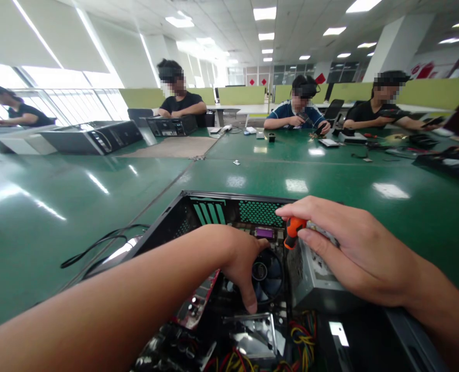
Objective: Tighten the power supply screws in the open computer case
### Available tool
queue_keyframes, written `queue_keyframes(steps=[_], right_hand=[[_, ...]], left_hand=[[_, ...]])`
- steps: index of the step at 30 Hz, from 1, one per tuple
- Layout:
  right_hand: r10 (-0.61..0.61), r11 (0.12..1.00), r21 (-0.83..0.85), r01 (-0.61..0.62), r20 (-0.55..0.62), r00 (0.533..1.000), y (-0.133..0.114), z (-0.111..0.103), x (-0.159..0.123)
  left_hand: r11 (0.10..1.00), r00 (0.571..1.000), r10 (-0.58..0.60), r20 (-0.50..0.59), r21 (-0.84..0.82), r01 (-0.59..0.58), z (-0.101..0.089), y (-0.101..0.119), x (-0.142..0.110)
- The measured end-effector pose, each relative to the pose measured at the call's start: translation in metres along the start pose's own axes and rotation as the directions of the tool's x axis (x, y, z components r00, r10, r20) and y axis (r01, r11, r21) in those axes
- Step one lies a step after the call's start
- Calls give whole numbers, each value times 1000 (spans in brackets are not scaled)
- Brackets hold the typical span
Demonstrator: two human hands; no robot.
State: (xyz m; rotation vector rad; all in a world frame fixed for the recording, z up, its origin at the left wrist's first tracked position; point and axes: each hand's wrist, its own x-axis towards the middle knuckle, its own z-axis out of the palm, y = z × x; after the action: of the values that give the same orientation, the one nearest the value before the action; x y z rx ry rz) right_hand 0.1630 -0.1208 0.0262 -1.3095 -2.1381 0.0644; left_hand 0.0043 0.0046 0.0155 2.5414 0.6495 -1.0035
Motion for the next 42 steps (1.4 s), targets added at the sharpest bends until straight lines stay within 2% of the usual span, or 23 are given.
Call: queue_keyframes(steps=[28, 33, 42], right_hand=[[-2, 1000, -13, 1, -56, 998, 1, 1, -2], [0, 1000, -5, 0, -27, 1000, -1, 1, -1], [50, 998, -21, -52, -54, 997, 3, 0, 2]], left_hand=[[1000, 1000, -11, 6, 9, 11, 1, 3, 1], [1000, 1000, -7, 12, 11, 6, 1, 2, -1], [1000, 1000, -18, 7, -5, 18, -1, 4, -1]])
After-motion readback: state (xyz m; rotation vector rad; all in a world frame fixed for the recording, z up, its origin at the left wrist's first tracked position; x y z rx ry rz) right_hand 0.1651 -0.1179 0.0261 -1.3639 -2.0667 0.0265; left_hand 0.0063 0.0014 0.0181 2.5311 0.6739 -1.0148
